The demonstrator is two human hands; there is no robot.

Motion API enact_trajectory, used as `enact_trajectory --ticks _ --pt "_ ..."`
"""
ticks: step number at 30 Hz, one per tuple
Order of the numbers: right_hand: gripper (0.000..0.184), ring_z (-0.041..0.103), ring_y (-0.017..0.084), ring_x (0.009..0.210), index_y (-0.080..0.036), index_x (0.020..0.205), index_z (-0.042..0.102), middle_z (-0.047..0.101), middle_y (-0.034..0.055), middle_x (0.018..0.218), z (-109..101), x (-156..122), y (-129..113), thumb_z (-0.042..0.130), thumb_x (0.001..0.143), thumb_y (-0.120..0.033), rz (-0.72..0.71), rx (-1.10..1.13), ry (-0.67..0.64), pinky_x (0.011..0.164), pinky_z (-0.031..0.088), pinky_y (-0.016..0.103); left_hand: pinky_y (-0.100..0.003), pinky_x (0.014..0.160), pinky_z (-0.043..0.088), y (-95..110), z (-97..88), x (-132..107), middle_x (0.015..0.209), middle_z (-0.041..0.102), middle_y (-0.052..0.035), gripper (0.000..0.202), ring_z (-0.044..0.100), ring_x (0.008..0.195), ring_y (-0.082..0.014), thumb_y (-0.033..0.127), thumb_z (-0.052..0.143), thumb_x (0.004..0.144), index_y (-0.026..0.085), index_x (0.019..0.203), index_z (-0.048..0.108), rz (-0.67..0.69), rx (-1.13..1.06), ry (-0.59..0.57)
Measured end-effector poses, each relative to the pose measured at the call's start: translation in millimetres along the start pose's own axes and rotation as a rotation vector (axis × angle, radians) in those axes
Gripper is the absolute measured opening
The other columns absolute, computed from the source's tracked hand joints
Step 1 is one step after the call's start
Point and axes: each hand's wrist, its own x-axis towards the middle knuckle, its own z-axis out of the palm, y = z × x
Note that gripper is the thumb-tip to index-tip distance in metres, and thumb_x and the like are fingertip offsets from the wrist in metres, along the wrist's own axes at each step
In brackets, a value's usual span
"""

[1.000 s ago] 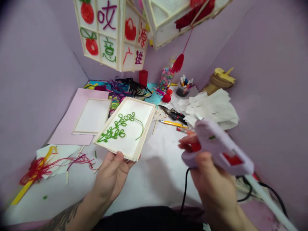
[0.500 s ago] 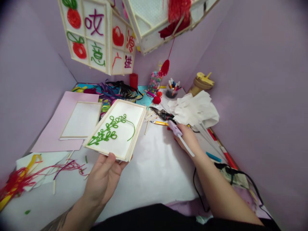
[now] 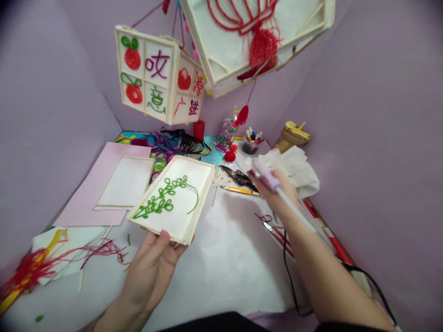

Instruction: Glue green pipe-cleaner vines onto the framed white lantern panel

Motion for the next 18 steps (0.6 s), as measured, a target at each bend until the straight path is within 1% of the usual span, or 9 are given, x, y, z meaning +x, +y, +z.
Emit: enact_trajectory --ticks 2,3,4,6,8,10,12,14,18 --pt "0.042 0.062 0.024 0.081 -0.018 0.105 0.062 0.068 0.0071 0.093 -8 16 -14 0.065 0.078 -0.049 -0.011 0.064 0.191 0.07 0.047 0.036 -0.041 0.092 0.054 -1 -0.2 0 0.136 0.06 -0.0069 0.059 0.061 0.116 -0.0242 0.026 0.07 0.084 0.036 0.137 0.046 0.001 -0.006 -0.006" --pt "0.042 0.062 0.024 0.088 -0.019 0.112 0.059 0.067 0.0083 0.102 -10 20 -20 0.061 0.082 -0.048 -0.032 0.155 0.283 0.075 0.048 0.038 -0.041 0.092 0.054 -1 -0.4 0 0.136 0.06 -0.0067 0.059 0.06 0.117 -0.0242 0.026 0.07 0.084 0.036 0.137 0.046 0.0 -0.01 -0.011" --pt "0.039 0.062 0.024 0.092 -0.021 0.114 0.059 0.066 0.0081 0.108 -12 20 -25 0.059 0.084 -0.047 -0.057 0.279 0.354 0.079 0.049 0.04 -0.041 0.093 0.054 -1 -0.7 -1 0.136 0.06 -0.0066 0.059 0.06 0.118 -0.0242 0.026 0.07 0.084 0.036 0.137 0.046 -0.002 -0.014 -0.016" --pt "0.027 0.063 0.023 0.091 -0.025 0.104 0.062 0.065 0.0048 0.104 -12 9 -33 0.062 0.084 -0.043 -0.092 0.567 0.42 0.083 0.05 0.041 -0.041 0.095 0.053 -2 -1.3 -1 0.137 0.059 -0.0064 0.058 0.059 0.12 -0.0245 0.026 0.07 0.084 0.036 0.137 0.047 -0.006 -0.022 -0.025" --pt "0.014 0.062 0.02 0.081 -0.024 0.088 0.063 0.062 0.0011 0.092 -8 -14 -37 0.068 0.081 -0.036 -0.075 0.777 0.35 0.081 0.051 0.04 -0.042 0.096 0.053 -2 -1.8 -1 0.139 0.058 -0.006 0.057 0.057 0.122 -0.0249 0.026 0.07 0.085 0.036 0.136 0.048 -0.005 -0.029 -0.034" --pt "0.012 0.058 0.016 0.072 -0.024 0.083 0.061 0.059 -0.001 0.084 -3 -41 -38 0.069 0.079 -0.03 -0.018 0.89 0.218 0.076 0.05 0.036 -0.042 0.097 0.052 -2 -2.0 -2 0.141 0.056 -0.0058 0.054 0.055 0.126 -0.0256 0.027 0.07 0.085 0.035 0.134 0.05 -0.007 -0.031 -0.045" --pt "0.011 0.056 0.016 0.069 -0.024 0.085 0.061 0.058 -0.001 0.081 4 -67 -39 0.068 0.081 -0.031 0.019 0.925 0.095 0.072 0.048 0.033 -0.042 0.097 0.052 -2 -2.0 -1 0.141 0.056 -0.006 0.051 0.054 0.127 -0.0261 0.027 0.07 0.085 0.034 0.132 0.052 -0.008 -0.027 -0.055" --pt "0.01 0.056 0.017 0.071 -0.025 0.088 0.061 0.059 -0.0002 0.08 11 -88 -40 0.065 0.084 -0.034 0.034 0.927 -0.017 0.071 0.046 0.032 -0.042 0.097 0.052 -2 -1.6 -1 0.141 0.056 -0.0063 0.051 0.054 0.127 -0.0264 0.026 0.07 0.085 0.034 0.132 0.052 -0.004 -0.023 -0.056" --pt "0.011 0.056 0.016 0.071 -0.025 0.093 0.062 0.06 -0.0003 0.08 26 -109 -43 0.062 0.087 -0.036 0.072 0.976 -0.179 0.069 0.045 0.03 -0.041 0.096 0.053 -2 -0.6 0 0.141 0.056 -0.0064 0.053 0.054 0.127 -0.0263 0.025 0.069 0.085 0.034 0.133 0.051 0.01 -0.018 -0.053"
